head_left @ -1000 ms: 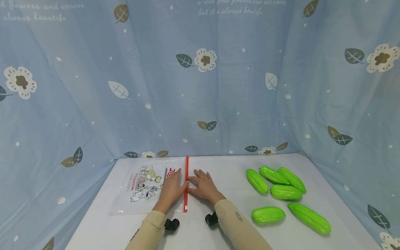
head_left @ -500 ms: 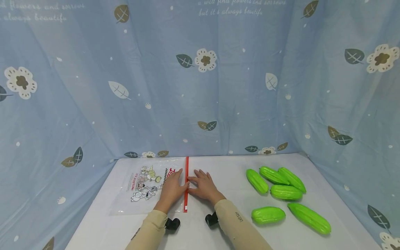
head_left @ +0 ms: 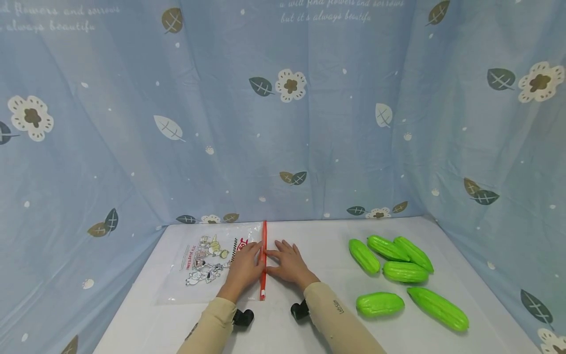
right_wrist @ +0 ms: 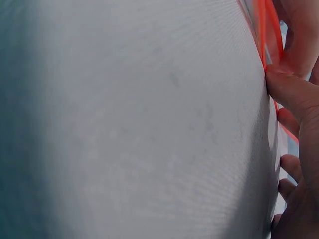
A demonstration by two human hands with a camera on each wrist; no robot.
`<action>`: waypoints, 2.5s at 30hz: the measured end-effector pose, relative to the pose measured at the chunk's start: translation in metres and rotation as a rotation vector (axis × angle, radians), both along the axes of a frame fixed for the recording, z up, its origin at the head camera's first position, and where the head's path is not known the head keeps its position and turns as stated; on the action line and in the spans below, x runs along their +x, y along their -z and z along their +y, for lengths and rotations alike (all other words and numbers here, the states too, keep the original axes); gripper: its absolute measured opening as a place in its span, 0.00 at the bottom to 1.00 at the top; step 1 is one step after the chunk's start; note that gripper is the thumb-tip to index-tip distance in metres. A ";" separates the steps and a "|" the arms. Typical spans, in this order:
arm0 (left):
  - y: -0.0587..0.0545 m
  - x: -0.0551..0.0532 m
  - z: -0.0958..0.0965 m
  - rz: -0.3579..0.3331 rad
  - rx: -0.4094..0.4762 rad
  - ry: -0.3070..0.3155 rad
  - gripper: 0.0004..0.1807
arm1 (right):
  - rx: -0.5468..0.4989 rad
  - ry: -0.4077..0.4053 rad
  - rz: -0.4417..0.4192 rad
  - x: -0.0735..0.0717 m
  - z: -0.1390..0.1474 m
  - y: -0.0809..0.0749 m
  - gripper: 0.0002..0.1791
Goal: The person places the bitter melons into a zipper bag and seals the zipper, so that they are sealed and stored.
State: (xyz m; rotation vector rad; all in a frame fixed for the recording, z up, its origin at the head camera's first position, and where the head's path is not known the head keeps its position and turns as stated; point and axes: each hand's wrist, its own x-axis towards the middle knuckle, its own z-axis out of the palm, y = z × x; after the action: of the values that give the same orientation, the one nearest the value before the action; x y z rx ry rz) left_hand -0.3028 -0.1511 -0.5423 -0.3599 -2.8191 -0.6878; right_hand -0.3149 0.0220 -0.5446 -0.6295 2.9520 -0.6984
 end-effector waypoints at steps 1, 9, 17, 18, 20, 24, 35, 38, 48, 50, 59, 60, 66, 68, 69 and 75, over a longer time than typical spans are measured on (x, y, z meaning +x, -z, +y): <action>0.000 0.000 0.000 -0.003 0.001 -0.004 0.31 | -0.004 -0.001 -0.004 0.000 0.000 0.000 0.34; 0.004 -0.002 -0.002 0.009 0.027 -0.021 0.29 | 0.000 -0.005 0.000 0.000 0.001 -0.001 0.35; 0.010 -0.005 -0.004 -0.013 0.016 -0.013 0.27 | -0.005 -0.007 0.001 0.000 0.000 0.000 0.35; 0.010 -0.005 -0.005 -0.023 0.017 -0.009 0.27 | -0.006 -0.008 0.002 0.000 0.000 0.001 0.35; 0.011 -0.006 -0.006 -0.048 0.021 0.002 0.28 | -0.008 -0.010 0.004 0.000 0.001 0.001 0.35; 0.010 -0.006 -0.011 -0.083 0.021 0.038 0.29 | -0.017 -0.014 0.006 -0.001 0.001 0.002 0.34; 0.008 0.002 -0.029 -0.106 0.055 0.127 0.42 | 0.021 0.002 0.025 0.001 0.000 0.001 0.36; 0.006 0.006 -0.031 -0.115 0.051 0.129 0.45 | 0.048 0.005 0.029 0.002 0.000 0.000 0.36; -0.002 0.017 -0.026 -0.130 0.077 0.126 0.50 | 0.107 -0.017 0.019 0.009 0.009 -0.002 0.39; -0.004 0.020 -0.024 -0.132 0.092 0.128 0.50 | 0.117 -0.018 0.013 0.011 0.012 -0.002 0.39; -0.006 0.033 -0.020 -0.105 0.109 0.108 0.51 | 0.106 -0.034 0.006 0.022 0.024 -0.004 0.37; -0.006 0.034 -0.018 -0.105 0.111 0.111 0.51 | 0.107 -0.037 0.007 0.023 0.026 -0.003 0.37; -0.002 0.045 -0.008 -0.104 0.086 0.146 0.51 | 0.117 -0.047 0.001 0.032 0.039 0.001 0.38; -0.001 0.048 -0.003 -0.094 0.081 0.156 0.51 | 0.117 -0.047 -0.003 0.035 0.043 0.002 0.38; -0.001 0.050 -0.001 -0.089 0.078 0.160 0.51 | 0.114 -0.046 -0.005 0.037 0.044 0.002 0.38; -0.001 0.058 0.009 -0.076 0.084 0.180 0.52 | 0.102 -0.047 -0.005 0.045 0.056 0.001 0.40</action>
State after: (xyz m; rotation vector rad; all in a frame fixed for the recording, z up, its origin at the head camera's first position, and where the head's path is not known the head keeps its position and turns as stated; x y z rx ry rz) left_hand -0.2451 -0.1417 -0.5413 -0.5902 -2.8412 -0.8714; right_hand -0.2694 0.0777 -0.5453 -0.6844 2.9350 -0.5410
